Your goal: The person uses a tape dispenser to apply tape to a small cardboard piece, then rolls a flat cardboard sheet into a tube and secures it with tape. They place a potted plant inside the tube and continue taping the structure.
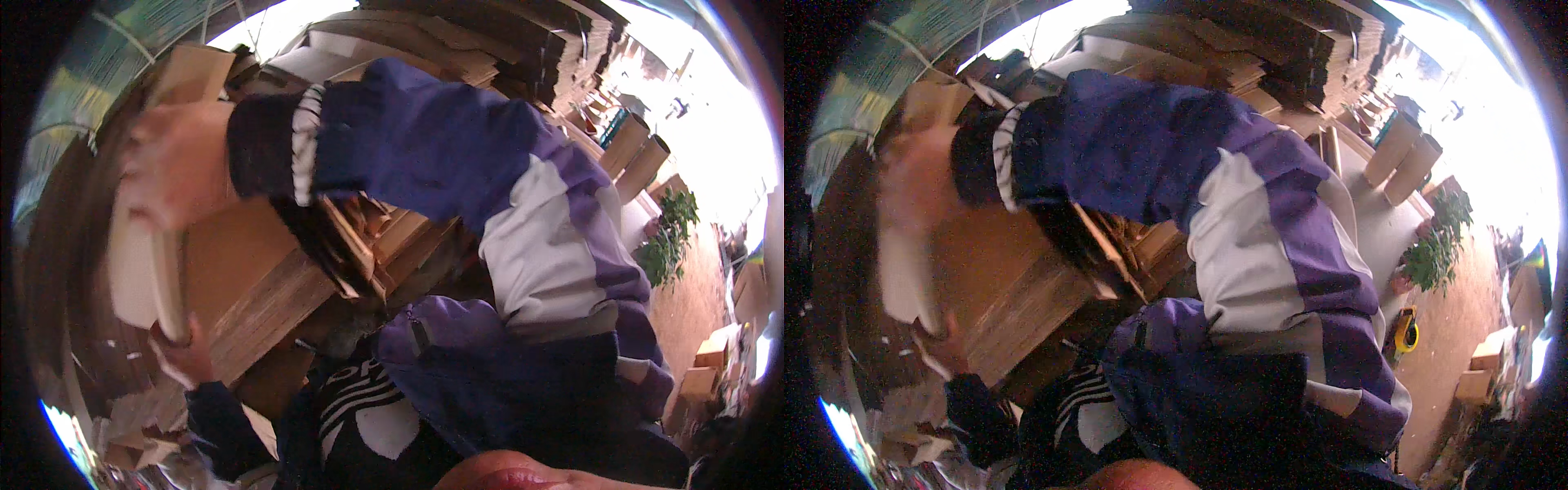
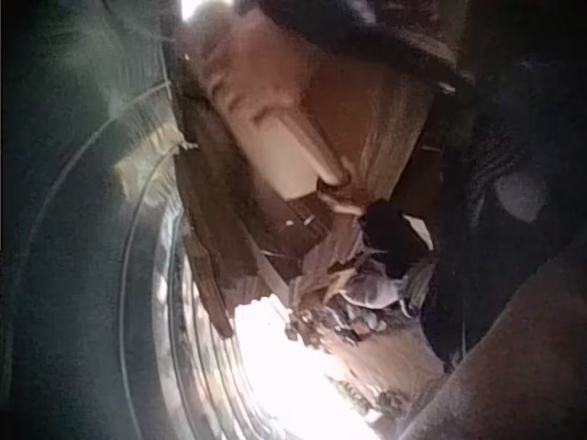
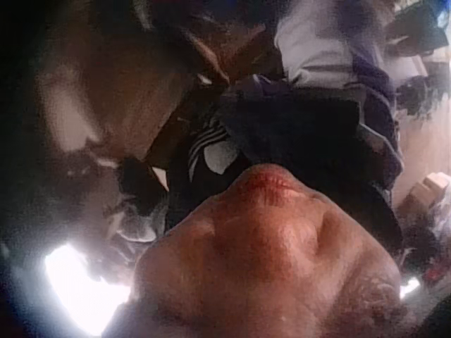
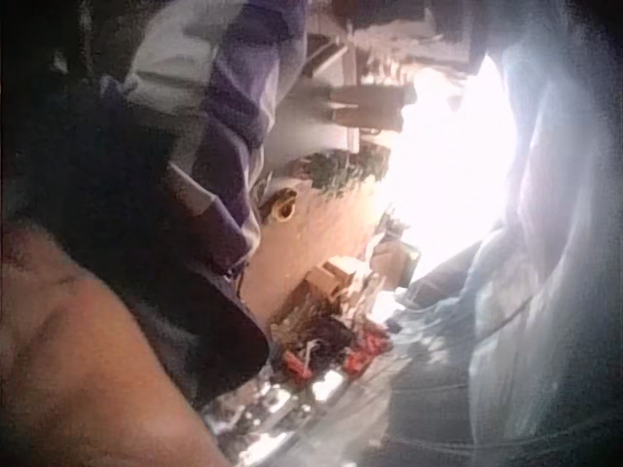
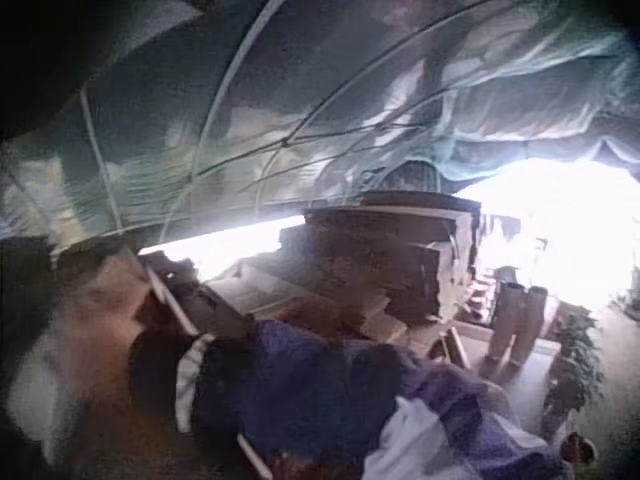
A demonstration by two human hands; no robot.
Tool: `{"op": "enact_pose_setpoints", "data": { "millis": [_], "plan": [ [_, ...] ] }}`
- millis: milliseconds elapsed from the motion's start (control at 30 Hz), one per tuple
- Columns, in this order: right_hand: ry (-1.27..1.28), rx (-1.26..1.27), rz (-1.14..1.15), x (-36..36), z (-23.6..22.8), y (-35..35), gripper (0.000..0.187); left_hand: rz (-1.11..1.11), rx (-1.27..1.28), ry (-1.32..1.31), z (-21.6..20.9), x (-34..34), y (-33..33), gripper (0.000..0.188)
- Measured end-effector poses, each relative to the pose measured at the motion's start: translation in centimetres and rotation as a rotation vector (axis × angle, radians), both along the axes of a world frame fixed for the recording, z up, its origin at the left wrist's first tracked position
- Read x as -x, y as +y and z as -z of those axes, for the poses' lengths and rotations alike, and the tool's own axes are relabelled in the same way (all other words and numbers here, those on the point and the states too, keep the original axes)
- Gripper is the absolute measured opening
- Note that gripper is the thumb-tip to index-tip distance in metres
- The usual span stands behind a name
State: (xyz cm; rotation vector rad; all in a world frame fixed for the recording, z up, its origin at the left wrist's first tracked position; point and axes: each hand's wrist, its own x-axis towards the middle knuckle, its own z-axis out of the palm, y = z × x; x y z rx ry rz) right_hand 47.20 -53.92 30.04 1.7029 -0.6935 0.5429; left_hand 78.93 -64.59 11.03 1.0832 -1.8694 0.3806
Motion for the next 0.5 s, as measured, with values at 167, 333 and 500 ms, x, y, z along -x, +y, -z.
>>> {"op": "enact_pose_setpoints", "data": {
  "millis": [167,333,500],
  "plan": [
    [0.007,0.169,0.187,3.7,-0.3,14.8,0.014,0.089,0.415,0.003,-4.1,7.2,3.8,0.042],
    [-0.099,0.215,0.879,9.7,3.8,30.7,0.018,0.665,0.426,-0.125,-5.5,21.7,8.9,0.030],
    [-0.414,0.087,1.194,14.5,10.9,42.0,0.024,1.087,0.251,-0.326,-4.2,36.4,16.3,0.030]
  ]
}}
